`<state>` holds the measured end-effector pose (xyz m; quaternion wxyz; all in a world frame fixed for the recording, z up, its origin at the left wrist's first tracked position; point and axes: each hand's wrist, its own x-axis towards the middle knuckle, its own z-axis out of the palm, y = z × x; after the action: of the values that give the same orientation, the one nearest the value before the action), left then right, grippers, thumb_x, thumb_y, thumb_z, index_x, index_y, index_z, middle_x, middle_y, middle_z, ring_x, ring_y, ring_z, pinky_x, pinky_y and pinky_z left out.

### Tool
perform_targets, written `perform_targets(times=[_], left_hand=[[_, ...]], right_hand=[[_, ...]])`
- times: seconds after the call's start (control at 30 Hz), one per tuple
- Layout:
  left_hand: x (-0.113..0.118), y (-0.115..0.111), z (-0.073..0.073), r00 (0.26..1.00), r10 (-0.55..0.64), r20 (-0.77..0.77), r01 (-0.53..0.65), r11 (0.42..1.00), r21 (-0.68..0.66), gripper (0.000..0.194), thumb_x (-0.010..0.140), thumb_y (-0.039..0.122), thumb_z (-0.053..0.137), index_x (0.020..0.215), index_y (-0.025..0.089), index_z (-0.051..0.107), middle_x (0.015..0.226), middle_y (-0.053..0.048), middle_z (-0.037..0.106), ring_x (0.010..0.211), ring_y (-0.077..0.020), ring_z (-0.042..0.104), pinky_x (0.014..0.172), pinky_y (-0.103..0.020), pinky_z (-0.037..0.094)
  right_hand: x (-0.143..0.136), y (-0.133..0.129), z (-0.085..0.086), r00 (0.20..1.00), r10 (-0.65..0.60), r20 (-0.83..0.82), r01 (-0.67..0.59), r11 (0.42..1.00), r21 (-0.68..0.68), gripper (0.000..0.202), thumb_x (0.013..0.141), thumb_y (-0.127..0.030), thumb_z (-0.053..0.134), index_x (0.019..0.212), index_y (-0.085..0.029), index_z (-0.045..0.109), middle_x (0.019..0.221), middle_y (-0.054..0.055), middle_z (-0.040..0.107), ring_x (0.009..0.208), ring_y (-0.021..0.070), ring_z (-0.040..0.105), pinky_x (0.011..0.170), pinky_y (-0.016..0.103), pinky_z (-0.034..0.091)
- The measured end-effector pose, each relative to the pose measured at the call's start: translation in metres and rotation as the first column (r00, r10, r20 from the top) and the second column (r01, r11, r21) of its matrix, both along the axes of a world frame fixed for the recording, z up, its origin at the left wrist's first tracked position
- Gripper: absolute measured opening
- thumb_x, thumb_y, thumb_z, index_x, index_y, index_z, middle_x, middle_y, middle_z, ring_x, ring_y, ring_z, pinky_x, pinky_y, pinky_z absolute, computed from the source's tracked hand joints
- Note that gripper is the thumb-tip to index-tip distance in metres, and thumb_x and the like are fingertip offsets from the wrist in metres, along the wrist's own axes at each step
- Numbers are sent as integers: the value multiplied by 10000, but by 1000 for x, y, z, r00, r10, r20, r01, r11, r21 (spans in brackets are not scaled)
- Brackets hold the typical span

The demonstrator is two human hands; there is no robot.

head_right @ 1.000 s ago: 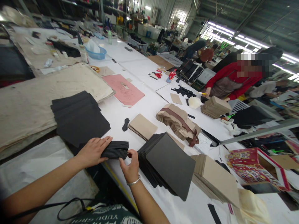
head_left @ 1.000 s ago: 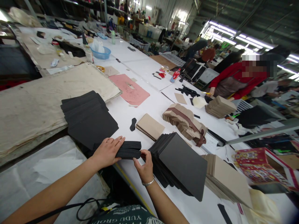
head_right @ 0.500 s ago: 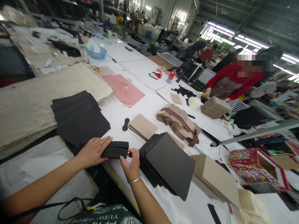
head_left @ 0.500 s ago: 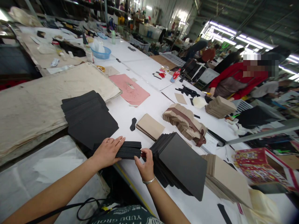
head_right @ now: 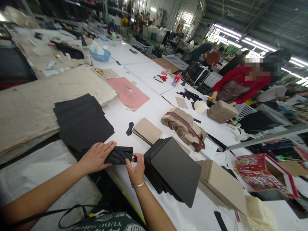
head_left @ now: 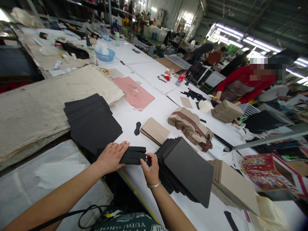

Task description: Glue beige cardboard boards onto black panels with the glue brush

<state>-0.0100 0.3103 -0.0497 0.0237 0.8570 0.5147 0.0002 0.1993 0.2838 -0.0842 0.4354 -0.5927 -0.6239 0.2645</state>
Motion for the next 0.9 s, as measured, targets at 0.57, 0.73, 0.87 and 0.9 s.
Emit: perform_targets(times=[0.57,0.73,0.87,0.9], left_hand=[[-1,1,2,1000,-6,18,6,1000,-11,809,715,482,573,1385,159,255,1411,-111,335,1097,-270,423,956,-381,252],[0,2,2,1000,-7,13,7,1000,-13,794,721,484,561,1383,170,256,1410,-109,335,1106,-270,421,955,-378,247],[0,3,4,1000,4,18,-3,999,-42,801,725,488,558,1388,171,240,1334,-122,422,1090,-268,432,939,-378,261],[0,3,4,1000,7,26,-6,999,-51,799,724,484,560,1386,169,244,1295,-125,458,1078,-267,439,931,-375,269]], right_hand=[[0,9,-6,999,-17,-41,16,999,-37,201,772,-292,563,942,-192,521,819,3,509,627,100,490,668,277,455],[-2,14,-10,996,-2,-84,-4,997,-75,341,766,-296,574,1082,-200,489,867,13,501,601,90,473,631,269,470],[4,15,-9,999,31,-23,-32,999,-42,324,761,-325,585,1053,-204,515,902,29,518,677,116,513,696,303,482],[7,15,-9,998,61,-10,-61,998,-32,424,737,-341,615,1116,-204,484,979,53,524,764,142,539,741,325,484]])
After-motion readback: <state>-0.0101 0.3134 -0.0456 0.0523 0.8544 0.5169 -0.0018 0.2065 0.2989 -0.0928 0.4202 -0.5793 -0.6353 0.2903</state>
